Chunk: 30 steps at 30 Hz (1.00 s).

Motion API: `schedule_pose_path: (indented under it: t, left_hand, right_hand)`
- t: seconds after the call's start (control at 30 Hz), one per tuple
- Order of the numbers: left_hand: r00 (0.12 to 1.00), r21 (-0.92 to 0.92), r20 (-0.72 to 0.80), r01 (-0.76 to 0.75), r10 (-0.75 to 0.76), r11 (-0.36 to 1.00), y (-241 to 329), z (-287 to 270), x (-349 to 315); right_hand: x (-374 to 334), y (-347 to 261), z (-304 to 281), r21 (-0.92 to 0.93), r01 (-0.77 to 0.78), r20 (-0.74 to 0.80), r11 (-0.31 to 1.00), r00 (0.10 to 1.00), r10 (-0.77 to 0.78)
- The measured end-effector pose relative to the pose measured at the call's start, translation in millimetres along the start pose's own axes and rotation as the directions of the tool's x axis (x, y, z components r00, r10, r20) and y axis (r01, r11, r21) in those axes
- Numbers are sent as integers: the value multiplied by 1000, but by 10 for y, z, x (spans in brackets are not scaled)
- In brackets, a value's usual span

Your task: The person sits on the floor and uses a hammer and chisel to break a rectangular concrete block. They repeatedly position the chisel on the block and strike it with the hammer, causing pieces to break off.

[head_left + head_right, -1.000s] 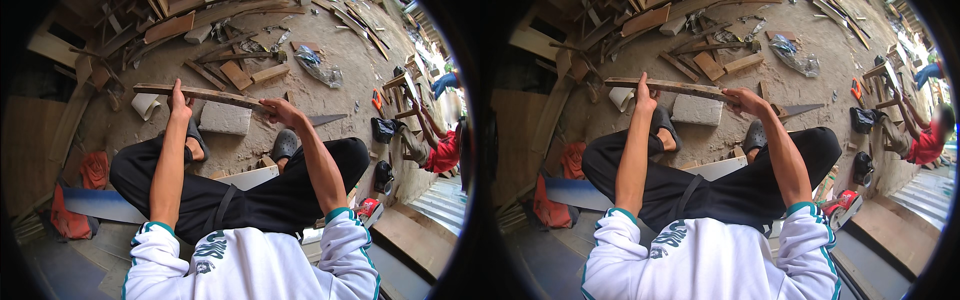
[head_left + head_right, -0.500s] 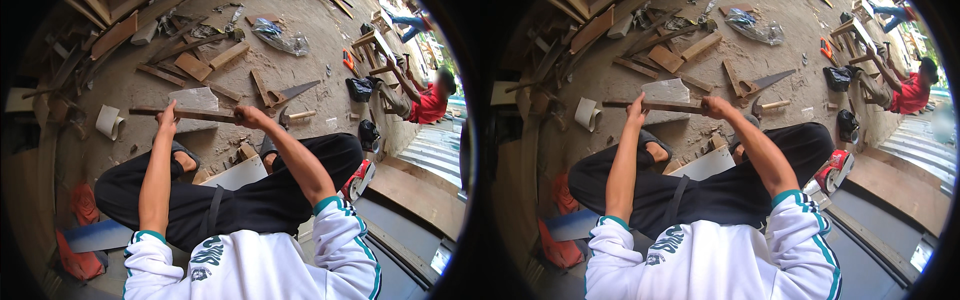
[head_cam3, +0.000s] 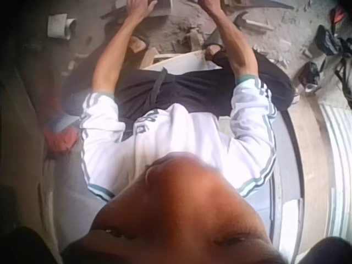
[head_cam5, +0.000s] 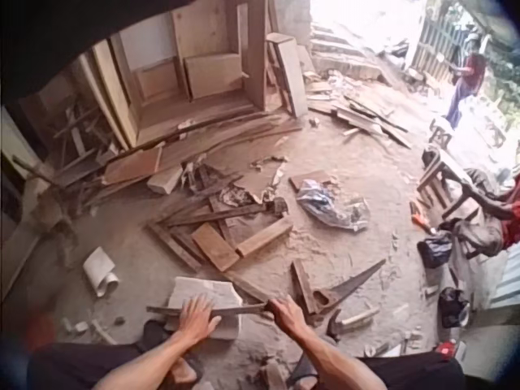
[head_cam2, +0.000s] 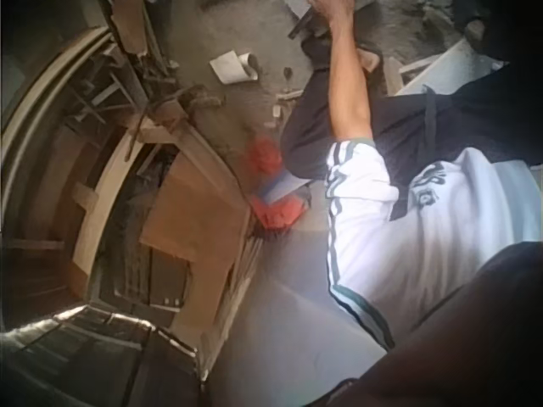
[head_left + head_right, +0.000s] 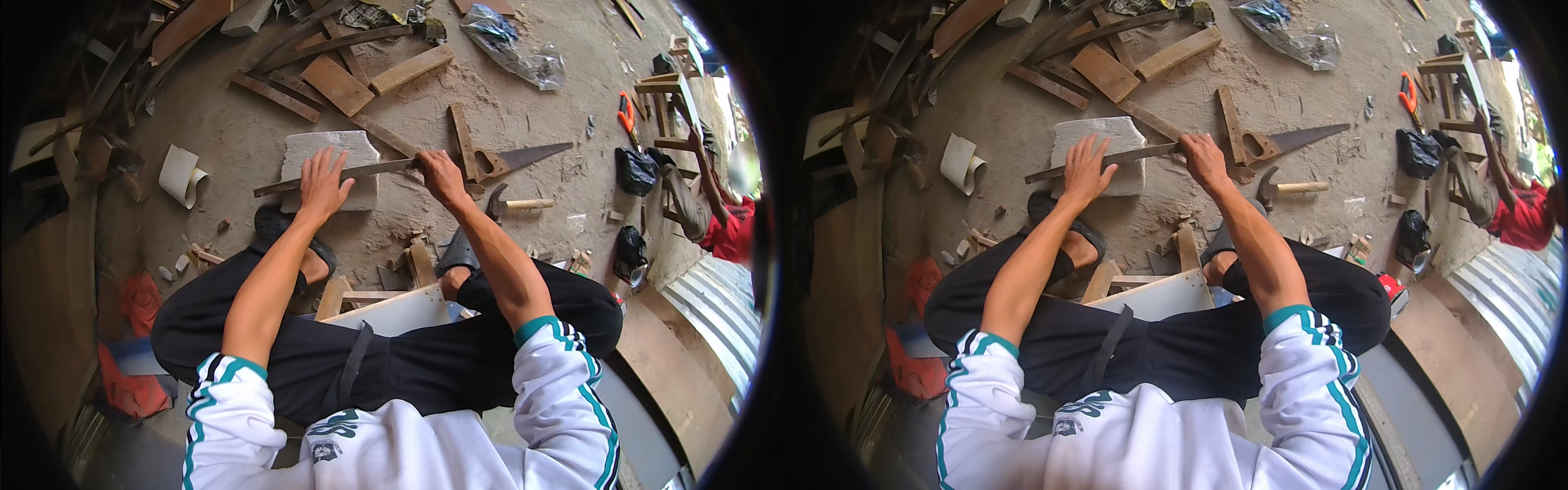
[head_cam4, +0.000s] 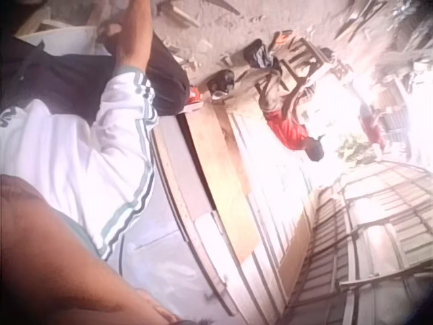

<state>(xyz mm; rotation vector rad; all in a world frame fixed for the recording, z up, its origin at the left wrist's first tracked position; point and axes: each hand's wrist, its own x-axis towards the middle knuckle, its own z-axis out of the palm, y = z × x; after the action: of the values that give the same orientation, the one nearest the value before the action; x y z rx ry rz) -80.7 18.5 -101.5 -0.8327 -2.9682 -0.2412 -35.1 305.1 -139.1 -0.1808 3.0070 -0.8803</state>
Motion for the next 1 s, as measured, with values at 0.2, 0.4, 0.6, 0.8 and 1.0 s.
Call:
schedule_pose_path:
  t: [0.2, 0.4, 0.6, 0.8, 1.0]
  left_hand:
    - [967, -106, 56, -241, 248, 965, -180, 267, 145]
    - [987, -173, 126, -75, 98, 982, -123, 273, 128]
    - [966, -42, 257, -23, 33, 999, -92, 333, 130]
    - [972, -37, 232, 43, -33, 998, 36, 497, -25]
    - [931, -20, 295, 229, -213, 973, 337, 432, -123]
  right_hand:
    - [172, -43, 77, 88, -39, -7, 995, 999, 39]
    - [310, -88, 289, 77, -19, -27, 997, 999, 21]
    - [176, 125, -287, -132, 37, -235, 991, 970, -68]
    - [-884, 1396, -639, -402, -661, -215, 634, 741, 637]
    - [-1671, 1738, -522, -702, -336, 100, 628, 827, 554]
